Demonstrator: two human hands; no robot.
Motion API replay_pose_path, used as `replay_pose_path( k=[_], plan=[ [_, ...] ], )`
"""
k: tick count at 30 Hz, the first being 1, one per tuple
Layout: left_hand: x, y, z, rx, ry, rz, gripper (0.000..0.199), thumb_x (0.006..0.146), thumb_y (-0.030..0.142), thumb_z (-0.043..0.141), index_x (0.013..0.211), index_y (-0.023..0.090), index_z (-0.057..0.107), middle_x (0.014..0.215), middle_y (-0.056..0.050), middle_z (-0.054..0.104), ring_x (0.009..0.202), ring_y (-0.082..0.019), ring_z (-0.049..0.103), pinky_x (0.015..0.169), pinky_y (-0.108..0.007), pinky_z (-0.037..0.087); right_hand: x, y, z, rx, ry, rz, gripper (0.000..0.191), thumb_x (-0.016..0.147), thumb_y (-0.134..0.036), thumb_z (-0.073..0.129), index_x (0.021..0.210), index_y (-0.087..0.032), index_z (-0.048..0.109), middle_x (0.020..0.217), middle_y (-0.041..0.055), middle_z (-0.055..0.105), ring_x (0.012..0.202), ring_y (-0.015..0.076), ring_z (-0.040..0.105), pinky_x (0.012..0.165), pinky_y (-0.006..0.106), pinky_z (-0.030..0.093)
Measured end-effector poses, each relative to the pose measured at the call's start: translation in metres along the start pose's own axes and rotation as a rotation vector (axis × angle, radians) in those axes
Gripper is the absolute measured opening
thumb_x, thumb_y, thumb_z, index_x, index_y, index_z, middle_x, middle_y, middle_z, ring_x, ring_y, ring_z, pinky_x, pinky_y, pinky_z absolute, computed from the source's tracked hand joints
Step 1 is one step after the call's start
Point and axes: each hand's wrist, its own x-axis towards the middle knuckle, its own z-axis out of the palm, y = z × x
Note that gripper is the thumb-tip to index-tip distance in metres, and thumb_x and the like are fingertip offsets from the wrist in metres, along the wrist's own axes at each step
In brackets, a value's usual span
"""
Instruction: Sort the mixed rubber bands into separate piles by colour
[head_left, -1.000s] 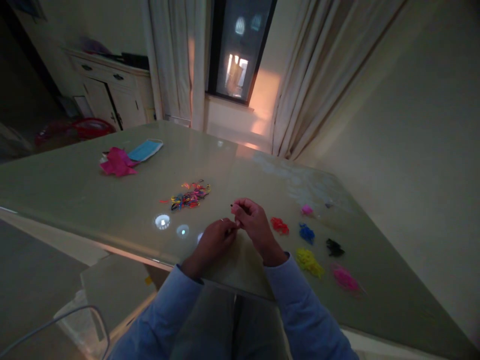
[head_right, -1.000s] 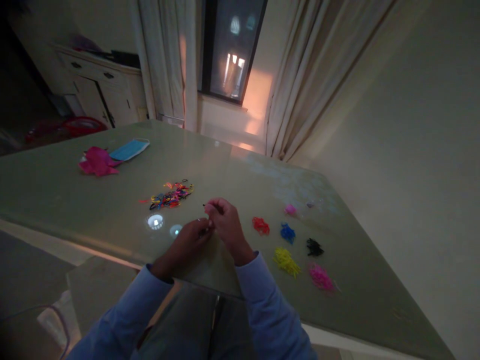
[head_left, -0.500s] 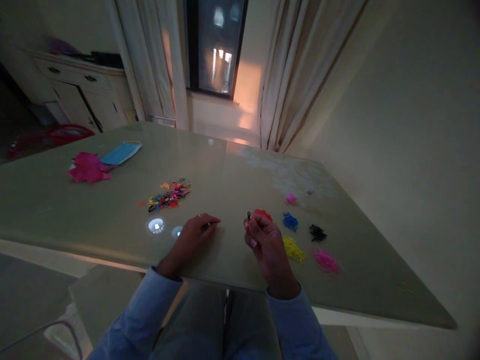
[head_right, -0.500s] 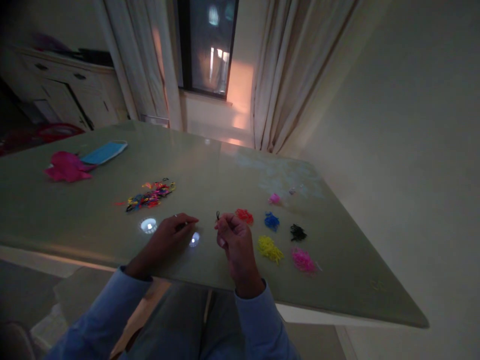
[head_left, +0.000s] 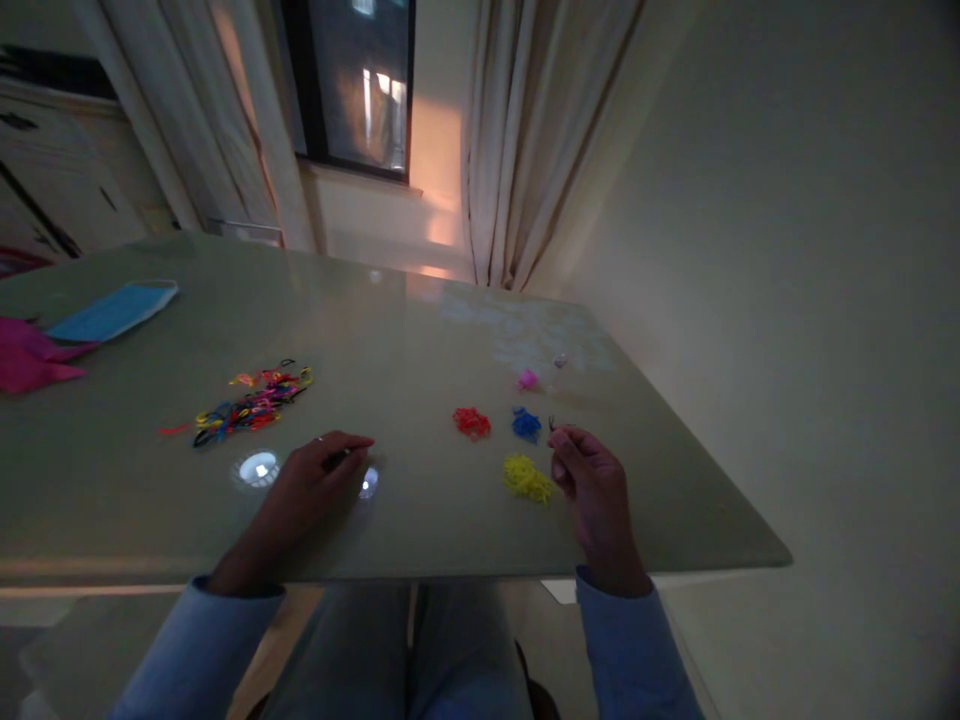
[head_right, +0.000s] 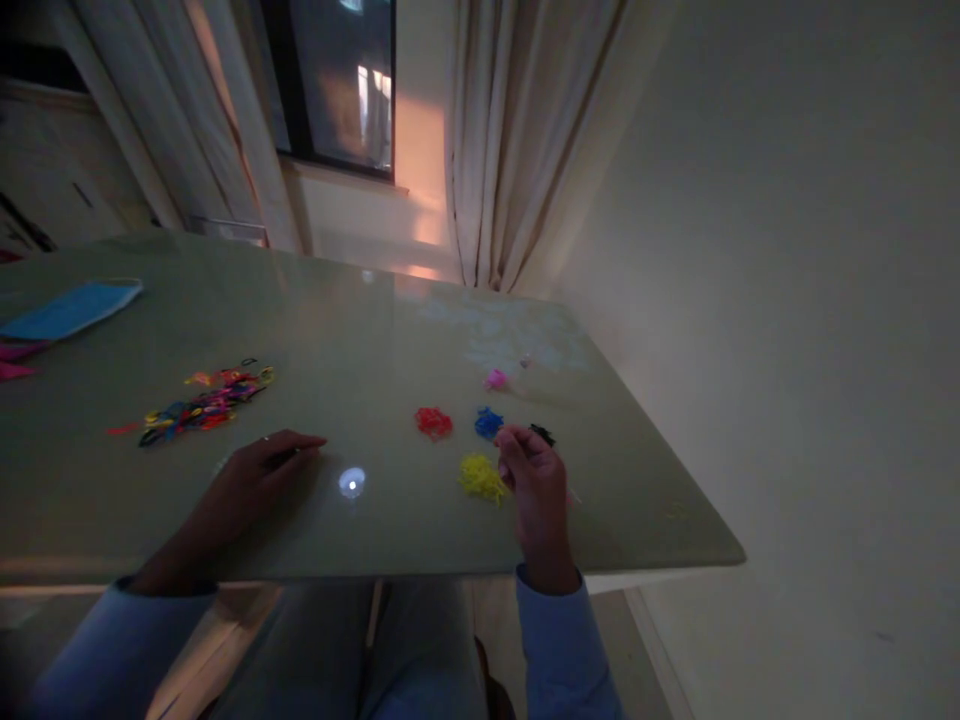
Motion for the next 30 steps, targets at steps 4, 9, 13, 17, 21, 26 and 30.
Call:
replay_pose_path(
  k=[4,9,13,17,21,26,30],
  plan=[
    [0.0,0.001,-0.002,0.023,-0.011,-0.026,0.047,0.082,0.055,0.048,0.099,0.021,0.075,0.1,-0.008,0.075,0.089,-0.026,0.068,0.077,-0.035,0.053,0.026,0.004,-0.047,-0.402,0.152,-0.122,0.039,0.07,-0.051,0.075,0.086,-0.015,0.071,0.063,0.0006,0.062,0.048,0.012,0.047,0.046,0.024,0.038],
    [0.002,0.001,-0.004,0.07,-0.027,-0.033,0.049,0.081,0.058,0.046,0.099,0.022,0.075,0.098,-0.007,0.075,0.087,-0.025,0.068,0.078,-0.036,0.053,0.055,0.009,-0.083,-0.92,0.161,-0.273,0.037,0.076,-0.05,0.059,0.078,-0.016,0.073,0.077,0.0114,0.074,0.064,0.0213,0.062,0.065,0.033,0.048],
    [0.002,-0.001,-0.004,0.08,-0.032,-0.044,0.048,0.081,0.057,0.047,0.1,0.023,0.075,0.098,-0.006,0.075,0.088,-0.025,0.068,0.078,-0.035,0.053,0.066,0.013,-0.09,-1.133,0.077,-0.294,0.031,0.08,-0.039,0.053,0.081,-0.017,0.074,0.084,0.0129,0.076,0.07,0.0223,0.065,0.072,0.033,0.048],
    [0.002,-0.003,-0.004,0.07,-0.028,-0.043,0.047,0.081,0.058,0.048,0.1,0.023,0.074,0.099,-0.005,0.075,0.089,-0.025,0.068,0.079,-0.035,0.053,0.073,0.017,-0.088,-1.212,0.022,-0.308,0.029,0.082,-0.033,0.051,0.084,-0.016,0.074,0.087,0.0129,0.076,0.076,0.0215,0.066,0.075,0.032,0.046],
    [0.001,-0.001,-0.004,0.047,-0.029,-0.053,0.048,0.081,0.058,0.048,0.1,0.023,0.074,0.101,-0.006,0.075,0.092,-0.026,0.069,0.081,-0.036,0.053,0.072,0.014,-0.088,-1.22,0.04,-0.325,0.032,0.084,-0.035,0.049,0.087,-0.015,0.074,0.091,0.0133,0.076,0.078,0.0223,0.066,0.076,0.033,0.046],
    [0.002,-0.001,-0.003,0.047,-0.031,-0.037,0.048,0.082,0.056,0.048,0.1,0.021,0.074,0.1,-0.008,0.075,0.09,-0.026,0.068,0.08,-0.037,0.053,0.049,0.001,-0.078,-1.107,0.098,-0.387,0.035,0.083,-0.043,0.052,0.087,-0.016,0.074,0.088,0.0126,0.075,0.064,0.0205,0.061,0.07,0.034,0.048],
    [0.001,-0.001,-0.001,0.022,-0.01,-0.018,0.045,0.083,0.054,0.049,0.099,0.022,0.075,0.1,-0.008,0.075,0.089,-0.025,0.068,0.078,-0.036,0.053,0.012,-0.006,-0.042,-0.892,-0.049,-0.391,0.029,0.087,-0.042,0.057,0.089,-0.019,0.074,0.087,0.0092,0.074,0.066,0.0193,0.061,0.065,0.031,0.047]
  ],
)
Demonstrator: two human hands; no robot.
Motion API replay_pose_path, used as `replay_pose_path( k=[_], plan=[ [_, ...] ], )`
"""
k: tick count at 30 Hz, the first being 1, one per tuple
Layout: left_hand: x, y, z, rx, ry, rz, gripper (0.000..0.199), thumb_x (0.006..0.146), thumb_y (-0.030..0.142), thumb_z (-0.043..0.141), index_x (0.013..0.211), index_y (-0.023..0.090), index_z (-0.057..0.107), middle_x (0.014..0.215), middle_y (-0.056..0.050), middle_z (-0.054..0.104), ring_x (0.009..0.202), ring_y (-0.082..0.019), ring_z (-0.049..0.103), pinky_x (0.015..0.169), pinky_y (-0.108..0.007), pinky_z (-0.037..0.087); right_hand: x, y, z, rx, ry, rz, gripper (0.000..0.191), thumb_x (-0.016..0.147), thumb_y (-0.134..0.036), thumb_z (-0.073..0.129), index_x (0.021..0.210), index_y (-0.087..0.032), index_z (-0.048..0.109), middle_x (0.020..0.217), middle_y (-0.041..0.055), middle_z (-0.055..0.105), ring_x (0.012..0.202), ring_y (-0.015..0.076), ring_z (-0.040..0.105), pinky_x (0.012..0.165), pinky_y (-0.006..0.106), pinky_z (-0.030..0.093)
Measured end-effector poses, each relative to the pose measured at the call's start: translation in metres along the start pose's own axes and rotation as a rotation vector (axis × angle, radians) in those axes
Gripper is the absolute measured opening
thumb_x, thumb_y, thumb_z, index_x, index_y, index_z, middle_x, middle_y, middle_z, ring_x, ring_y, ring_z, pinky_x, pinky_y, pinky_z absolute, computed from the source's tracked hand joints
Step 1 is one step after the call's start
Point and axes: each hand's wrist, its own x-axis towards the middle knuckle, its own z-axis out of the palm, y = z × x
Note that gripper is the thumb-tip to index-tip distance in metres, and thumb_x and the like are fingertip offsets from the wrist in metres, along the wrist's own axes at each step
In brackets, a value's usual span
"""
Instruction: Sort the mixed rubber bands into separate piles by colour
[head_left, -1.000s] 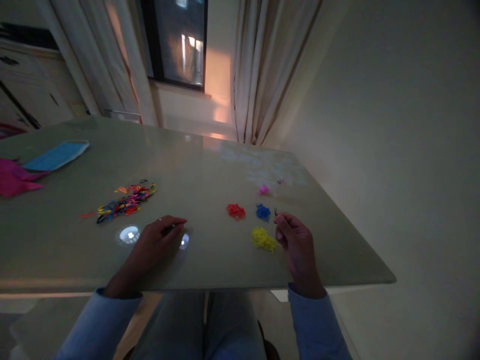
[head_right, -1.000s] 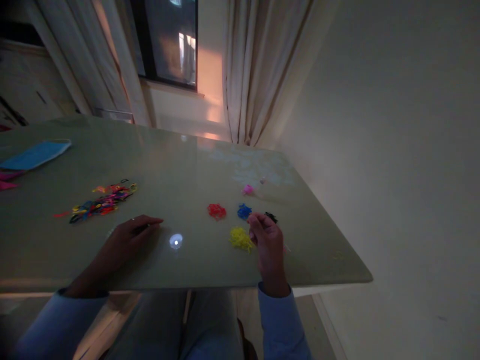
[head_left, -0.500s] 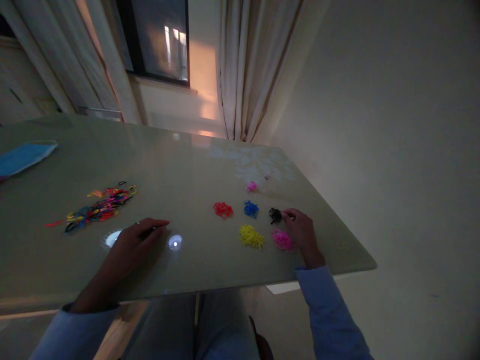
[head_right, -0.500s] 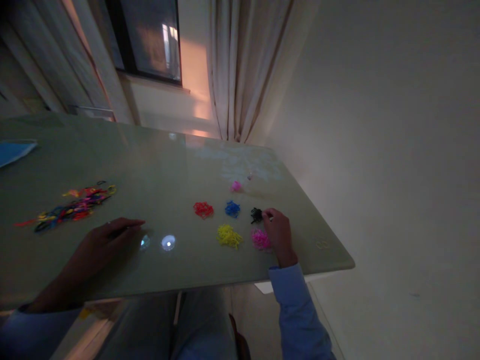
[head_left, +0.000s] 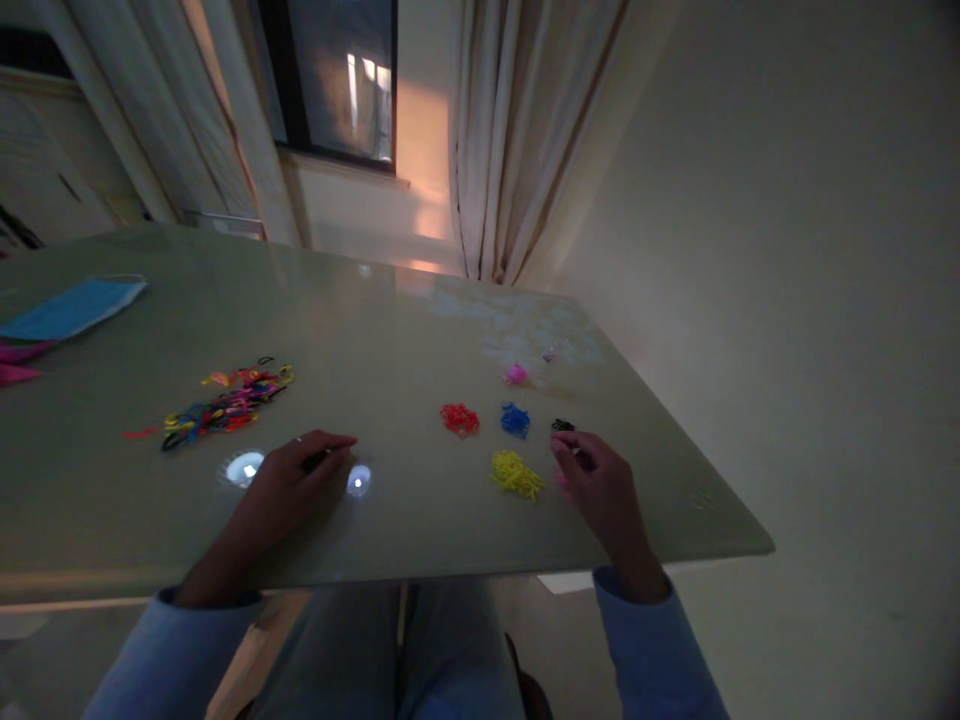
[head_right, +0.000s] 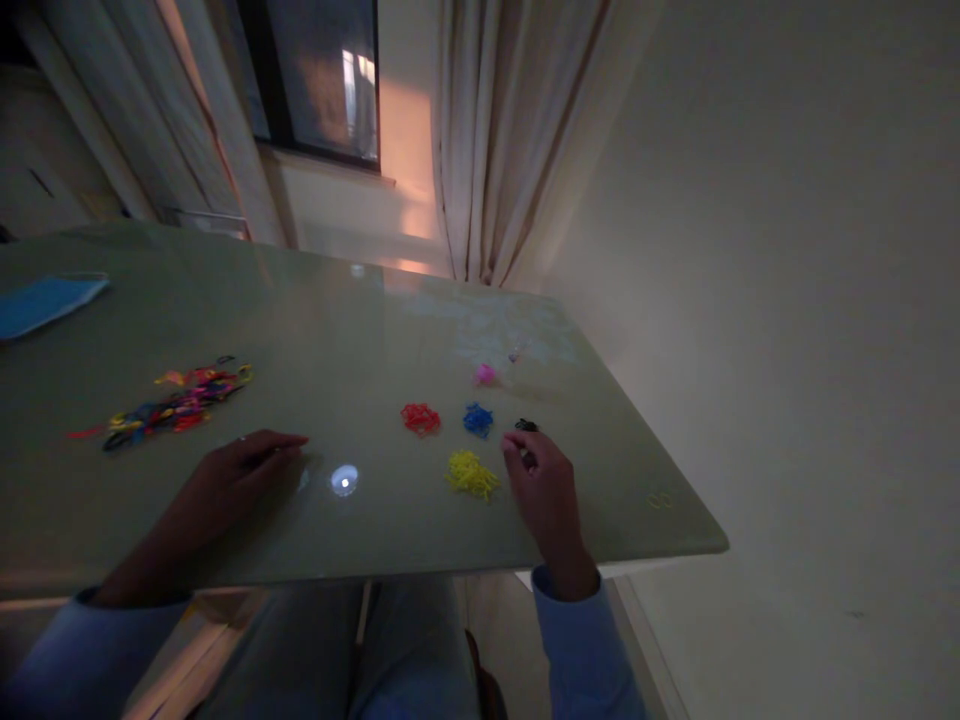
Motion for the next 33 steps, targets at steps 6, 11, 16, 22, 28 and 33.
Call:
replay_pose_path(
  k=[6,11,16,22,28,33],
  plan=[
    [-0.001,0.006,0.0,-0.007,0.011,0.013,0.042,0.084,0.05,0.047,0.098,0.021,0.075,0.095,-0.007,0.075,0.086,-0.023,0.068,0.078,-0.035,0.053,-0.032,-0.067,0.06,0.283,-0.36,-0.243,0.015,0.091,-0.031,0.062,0.089,-0.021,0.073,0.082,0.0036,0.07,0.065,0.0146,0.058,0.064,0.026,0.044],
    [-0.002,0.005,0.002,-0.063,0.044,0.056,0.034,0.087,0.041,0.049,0.097,0.021,0.075,0.095,-0.006,0.075,0.087,-0.021,0.067,0.078,-0.032,0.052,-0.039,-0.096,0.117,0.372,-0.533,-0.275,0.017,0.094,-0.028,0.06,0.091,-0.02,0.074,0.083,0.0033,0.071,0.072,0.0143,0.06,0.067,0.026,0.043],
    [-0.003,0.005,0.004,-0.114,0.089,0.053,0.028,0.088,0.034,0.051,0.095,0.021,0.075,0.09,-0.006,0.075,0.082,-0.019,0.067,0.075,-0.03,0.052,-0.04,-0.099,0.144,0.273,-0.559,-0.325,0.017,0.094,-0.026,0.058,0.089,-0.021,0.073,0.086,0.0048,0.071,0.079,0.0172,0.063,0.073,0.029,0.043],
    [-0.005,0.008,0.003,-0.141,0.177,0.067,0.025,0.089,0.029,0.052,0.095,0.02,0.075,0.089,-0.005,0.074,0.081,-0.017,0.065,0.073,-0.028,0.05,-0.042,-0.095,0.139,0.327,-0.551,-0.313,0.019,0.095,-0.028,0.057,0.084,-0.021,0.071,0.083,0.0044,0.07,0.077,0.0186,0.062,0.07,0.028,0.044],
    [0.001,-0.004,-0.017,0.162,0.266,0.033,0.029,0.091,0.025,0.048,0.102,0.018,0.074,0.096,-0.009,0.072,0.079,-0.019,0.065,0.077,-0.032,0.052,-0.042,-0.093,0.14,0.326,-0.546,-0.324,0.018,0.095,-0.027,0.057,0.085,-0.021,0.071,0.084,0.0045,0.07,0.077,0.0187,0.062,0.07,0.028,0.043],
    [0.022,-0.017,-0.063,0.534,0.246,-0.024,0.034,0.089,0.022,0.049,0.114,0.02,0.072,0.123,-0.014,0.066,0.102,-0.027,0.066,0.086,-0.036,0.052,-0.043,-0.092,0.142,0.312,-0.541,-0.336,0.018,0.095,-0.027,0.057,0.084,-0.021,0.07,0.083,0.0042,0.069,0.076,0.0183,0.062,0.07,0.028,0.044]
  ],
)
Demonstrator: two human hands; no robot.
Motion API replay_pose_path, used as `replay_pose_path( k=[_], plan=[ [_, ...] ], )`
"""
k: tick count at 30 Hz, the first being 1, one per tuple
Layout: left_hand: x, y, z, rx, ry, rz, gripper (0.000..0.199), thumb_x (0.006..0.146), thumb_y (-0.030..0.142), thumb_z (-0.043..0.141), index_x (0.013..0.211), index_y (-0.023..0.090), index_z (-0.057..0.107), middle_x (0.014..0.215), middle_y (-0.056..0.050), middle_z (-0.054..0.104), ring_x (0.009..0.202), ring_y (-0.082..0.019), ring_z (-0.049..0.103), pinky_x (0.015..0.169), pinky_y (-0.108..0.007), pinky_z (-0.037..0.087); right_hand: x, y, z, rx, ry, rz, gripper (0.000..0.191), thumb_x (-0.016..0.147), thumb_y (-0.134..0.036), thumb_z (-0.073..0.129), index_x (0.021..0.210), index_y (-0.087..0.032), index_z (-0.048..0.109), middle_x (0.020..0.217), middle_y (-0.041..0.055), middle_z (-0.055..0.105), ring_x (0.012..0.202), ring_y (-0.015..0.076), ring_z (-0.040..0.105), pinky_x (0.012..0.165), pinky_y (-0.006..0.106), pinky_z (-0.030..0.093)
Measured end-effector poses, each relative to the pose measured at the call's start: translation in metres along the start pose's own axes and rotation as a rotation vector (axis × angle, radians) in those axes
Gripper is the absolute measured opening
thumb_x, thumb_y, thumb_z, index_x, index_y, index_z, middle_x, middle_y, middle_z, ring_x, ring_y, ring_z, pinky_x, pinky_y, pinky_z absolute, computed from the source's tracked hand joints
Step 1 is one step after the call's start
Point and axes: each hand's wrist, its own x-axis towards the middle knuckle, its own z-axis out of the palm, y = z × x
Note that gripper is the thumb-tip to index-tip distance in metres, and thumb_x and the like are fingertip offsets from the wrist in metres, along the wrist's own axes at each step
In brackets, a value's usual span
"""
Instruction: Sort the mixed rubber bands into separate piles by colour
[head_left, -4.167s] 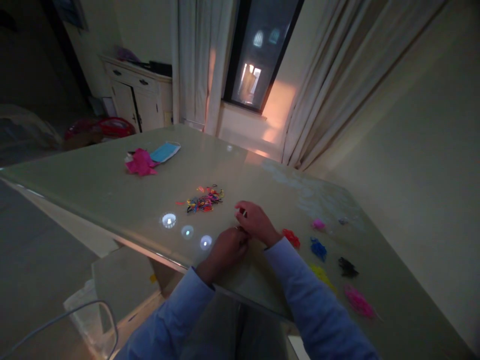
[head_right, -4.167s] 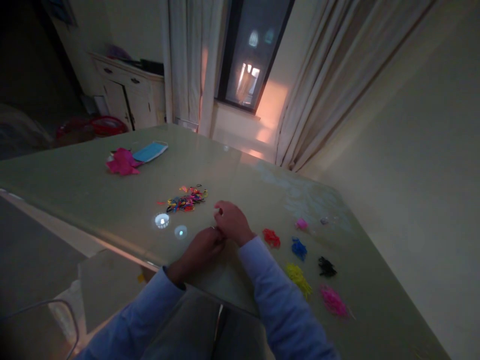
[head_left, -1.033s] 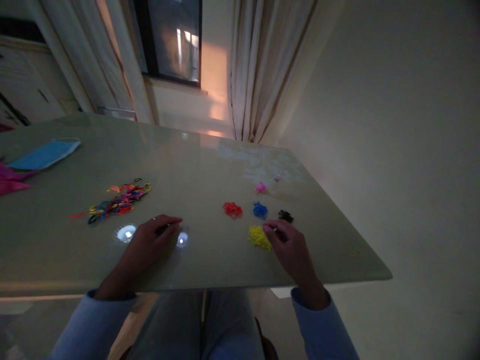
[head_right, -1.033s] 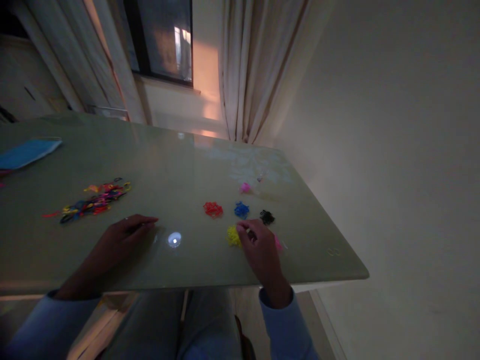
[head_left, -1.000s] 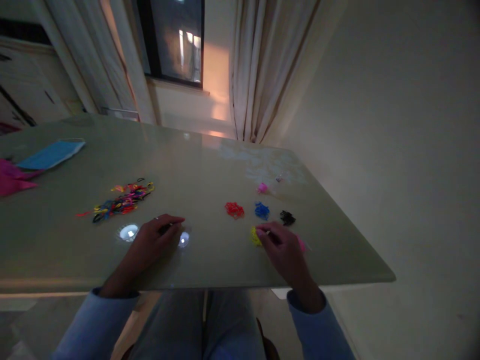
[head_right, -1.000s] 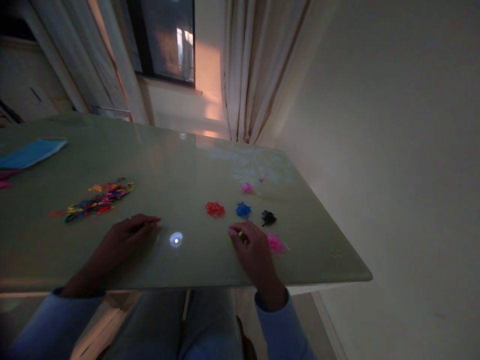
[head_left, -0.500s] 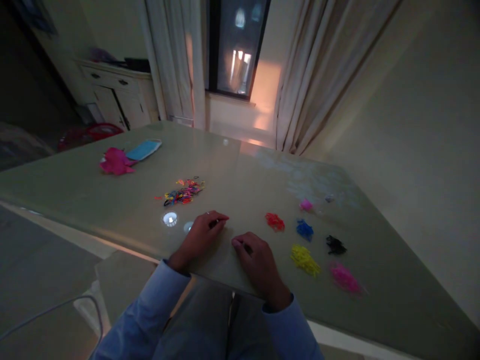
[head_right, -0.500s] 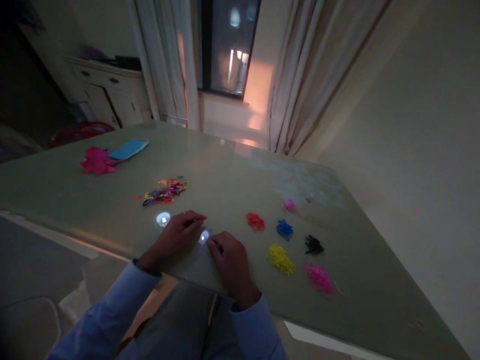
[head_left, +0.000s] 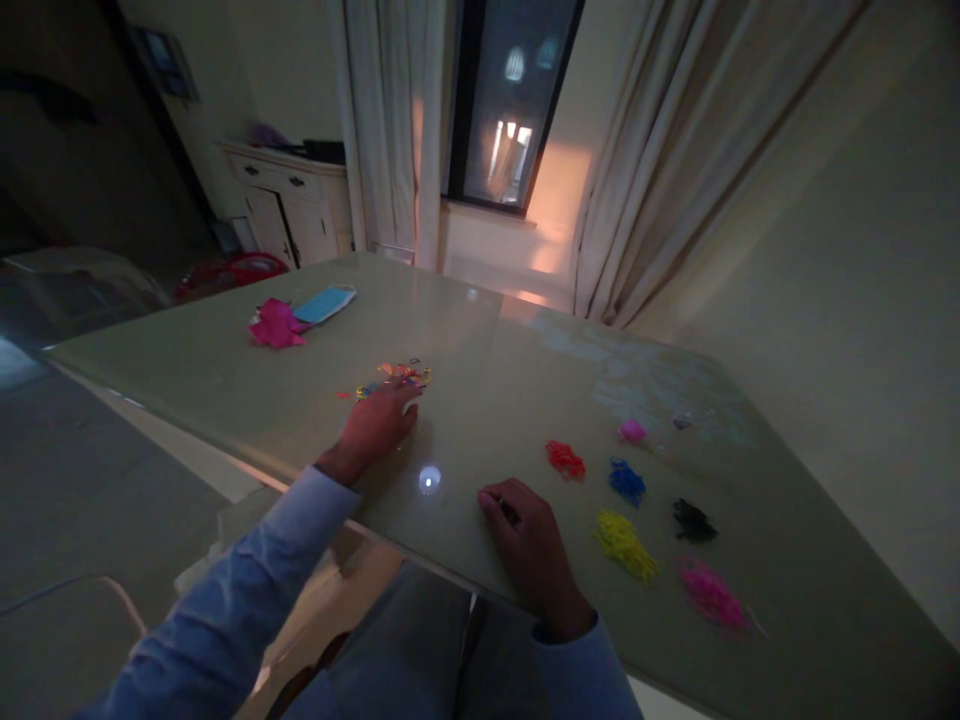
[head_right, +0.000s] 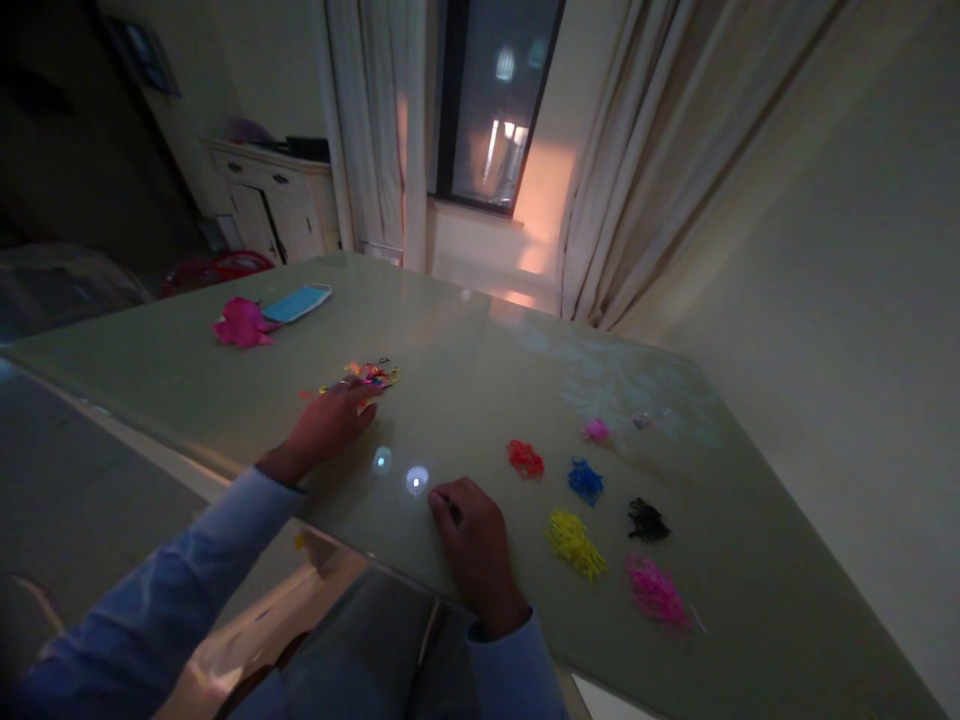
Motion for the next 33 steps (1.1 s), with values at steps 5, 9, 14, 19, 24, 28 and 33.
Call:
replay_pose_path(
  k=[5,9,14,19,24,28,33],
  plan=[
    [0.04,-0.013,-0.014,0.109,-0.169,0.058,0.032,0.092,0.027,0.046,0.108,0.021,0.074,0.11,-0.011,0.066,0.089,-0.022,0.067,0.079,-0.031,0.051,0.0,-0.001,0.0,-0.013,-0.005,0.002,0.019,0.095,-0.026,0.056,0.084,-0.02,0.07,0.082,0.0043,0.069,0.074,0.0175,0.061,0.069,0.027,0.043],
    [0.058,-0.014,-0.005,0.231,-0.31,0.08,0.03,0.092,0.026,0.047,0.102,0.021,0.075,0.11,-0.012,0.063,0.089,-0.022,0.065,0.075,-0.03,0.049,0.0,-0.001,0.0,-0.006,-0.007,0.008,0.019,0.095,-0.026,0.055,0.085,-0.019,0.07,0.083,0.0044,0.069,0.076,0.0172,0.061,0.069,0.027,0.043],
    [0.067,-0.015,0.007,0.242,-0.359,0.101,0.031,0.092,0.023,0.045,0.095,0.018,0.075,0.108,-0.015,0.063,0.085,-0.023,0.064,0.076,-0.034,0.049,-0.001,0.002,0.002,-0.009,-0.019,0.0,0.019,0.095,-0.025,0.055,0.086,-0.019,0.07,0.084,0.0041,0.069,0.078,0.017,0.062,0.071,0.027,0.043],
    [0.068,-0.019,0.012,0.195,-0.337,0.077,0.033,0.092,0.024,0.043,0.095,0.016,0.074,0.105,-0.016,0.062,0.085,-0.024,0.063,0.076,-0.036,0.048,0.0,-0.001,0.001,-0.026,-0.02,-0.013,0.019,0.095,-0.023,0.054,0.085,-0.019,0.07,0.084,0.0045,0.07,0.077,0.0171,0.062,0.07,0.027,0.043],
    [0.071,-0.021,0.013,0.082,-0.275,0.054,0.03,0.091,0.022,0.044,0.092,0.015,0.073,0.104,-0.015,0.062,0.085,-0.022,0.061,0.077,-0.034,0.048,-0.001,-0.003,0.0,-0.029,-0.017,-0.03,0.017,0.095,-0.022,0.055,0.086,-0.019,0.07,0.085,0.0046,0.07,0.078,0.0171,0.063,0.07,0.026,0.043],
    [0.07,-0.011,0.006,-0.072,-0.214,0.038,0.025,0.09,0.025,0.049,0.085,0.015,0.071,0.088,-0.009,0.064,0.084,-0.019,0.059,0.075,-0.029,0.047,-0.001,-0.003,0.0,-0.034,-0.016,-0.043,0.016,0.095,-0.021,0.056,0.086,-0.019,0.069,0.085,0.0044,0.07,0.078,0.0168,0.063,0.07,0.026,0.043],
    [0.047,0.022,-0.022,-1.32,-0.285,-0.197,0.021,0.082,0.035,0.07,0.084,0.014,0.066,0.071,0.0,0.055,0.053,-0.007,0.039,0.049,-0.019,0.034,-0.001,-0.004,0.0,-0.04,-0.026,-0.036,0.016,0.095,-0.019,0.057,0.086,-0.019,0.07,0.085,0.004,0.069,0.078,0.0163,0.062,0.071,0.025,0.043]
  ],
)
